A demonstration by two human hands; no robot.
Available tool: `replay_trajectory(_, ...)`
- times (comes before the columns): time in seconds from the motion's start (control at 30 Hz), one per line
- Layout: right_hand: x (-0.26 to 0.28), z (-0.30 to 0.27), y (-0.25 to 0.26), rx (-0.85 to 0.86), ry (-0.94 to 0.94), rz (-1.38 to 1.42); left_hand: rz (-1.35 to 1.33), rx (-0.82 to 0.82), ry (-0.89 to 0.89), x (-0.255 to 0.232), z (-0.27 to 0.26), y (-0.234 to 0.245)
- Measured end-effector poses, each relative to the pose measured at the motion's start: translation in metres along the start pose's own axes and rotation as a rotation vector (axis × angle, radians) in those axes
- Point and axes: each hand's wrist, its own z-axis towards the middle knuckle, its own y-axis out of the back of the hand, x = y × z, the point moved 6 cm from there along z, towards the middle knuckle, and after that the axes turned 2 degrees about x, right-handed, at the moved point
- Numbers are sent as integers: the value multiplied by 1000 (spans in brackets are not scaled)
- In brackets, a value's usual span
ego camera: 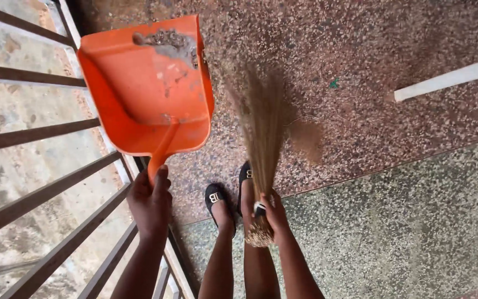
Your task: Sweep dirt and debris into an orange dustpan using a broom on a balcony.
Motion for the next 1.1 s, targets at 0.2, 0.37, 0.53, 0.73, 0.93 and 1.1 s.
replay_trajectory(0.2,70,-118,-70,-342,-92,-357,50,80,13,-12,-22,-31)
replay_trajectory(0.37,-12,-118,-116,-69,473,-747,134,186,-92,-4,-27,-54)
replay_trajectory(0.53,-84,-85,-23,321,-17,-980,102,197,-81,-6,-33,-84)
replay_trajectory(0.73,-66,-87,148,-29,-206,-1097,122,231,-103,14,-50,-107)
replay_trajectory(0.93,71,-143,155,-58,272,-849,210,181,-133,21,-83,-134)
replay_trajectory(1.1,152,-94,217,-238,273,-806,128,159,-119,35,-112,-164)
